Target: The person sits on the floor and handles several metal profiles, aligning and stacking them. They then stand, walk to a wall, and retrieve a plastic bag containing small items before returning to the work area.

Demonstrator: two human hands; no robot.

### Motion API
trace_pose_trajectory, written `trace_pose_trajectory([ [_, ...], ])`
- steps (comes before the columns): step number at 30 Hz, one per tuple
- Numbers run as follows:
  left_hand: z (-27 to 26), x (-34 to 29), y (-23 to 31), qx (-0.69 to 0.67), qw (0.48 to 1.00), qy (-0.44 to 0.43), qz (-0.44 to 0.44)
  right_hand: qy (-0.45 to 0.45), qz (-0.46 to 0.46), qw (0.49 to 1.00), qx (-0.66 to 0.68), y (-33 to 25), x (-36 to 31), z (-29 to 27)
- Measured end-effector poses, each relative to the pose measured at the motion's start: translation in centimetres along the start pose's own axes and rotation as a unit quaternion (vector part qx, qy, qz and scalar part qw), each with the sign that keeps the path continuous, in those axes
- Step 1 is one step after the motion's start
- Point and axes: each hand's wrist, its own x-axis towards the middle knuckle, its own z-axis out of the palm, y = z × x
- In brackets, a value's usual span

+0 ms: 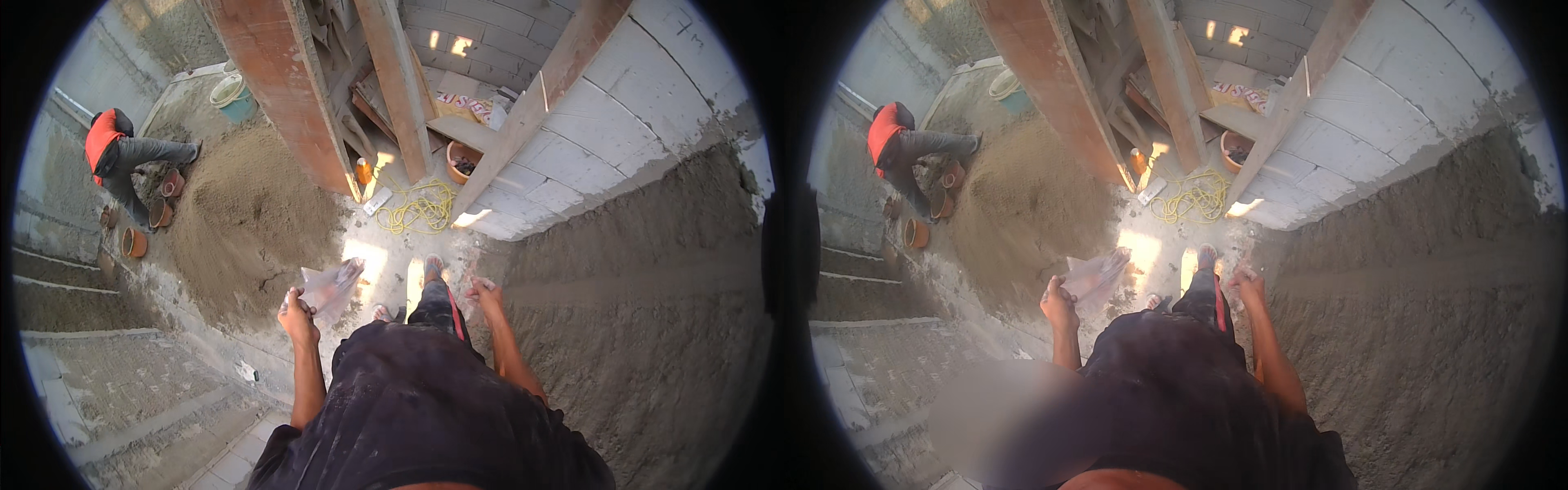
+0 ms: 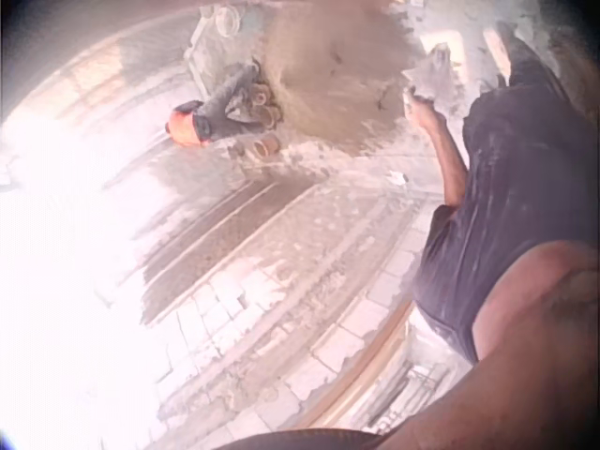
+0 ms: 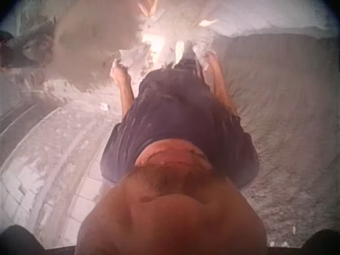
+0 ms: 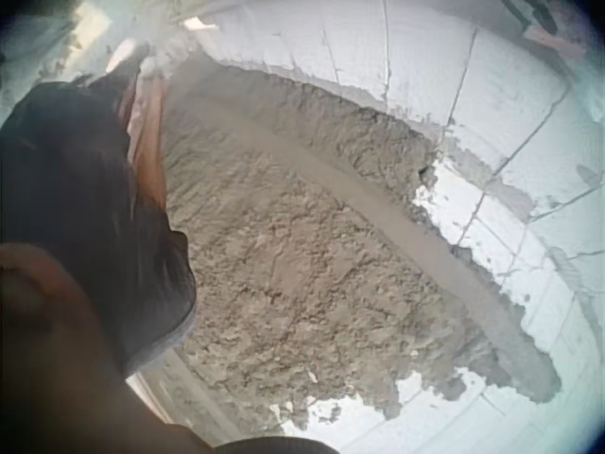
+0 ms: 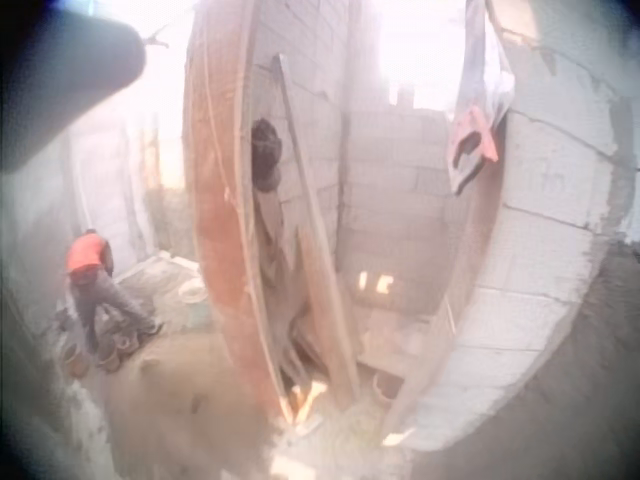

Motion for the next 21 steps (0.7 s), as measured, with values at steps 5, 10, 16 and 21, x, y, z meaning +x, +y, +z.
trace_pose_trajectory([
  [5, 5.6, 2.5, -1.9, -0.076, 0.991, 0.113, -0.002, -0.123, -0.063, 0.989, -0.061, -15.2, 14.3, 8.7],
  [10, 13.7, 1.5, -4.1, -0.147, 0.951, 0.269, -0.033, -0.135, -0.234, 0.954, -0.129, -33.3, 32.3, 17.2],
  [16, 15.5, -4.1, -5.3, -0.203, 0.873, 0.443, -0.015, -0.02, -0.485, 0.838, -0.25, -56.9, 42.7, 27.4],
  [21, 14.9, -7.8, -8.3, -0.244, 0.806, 0.539, -0.03, 0.024, -0.499, 0.813, -0.298, -62.4, 45.9, 34.4],
])
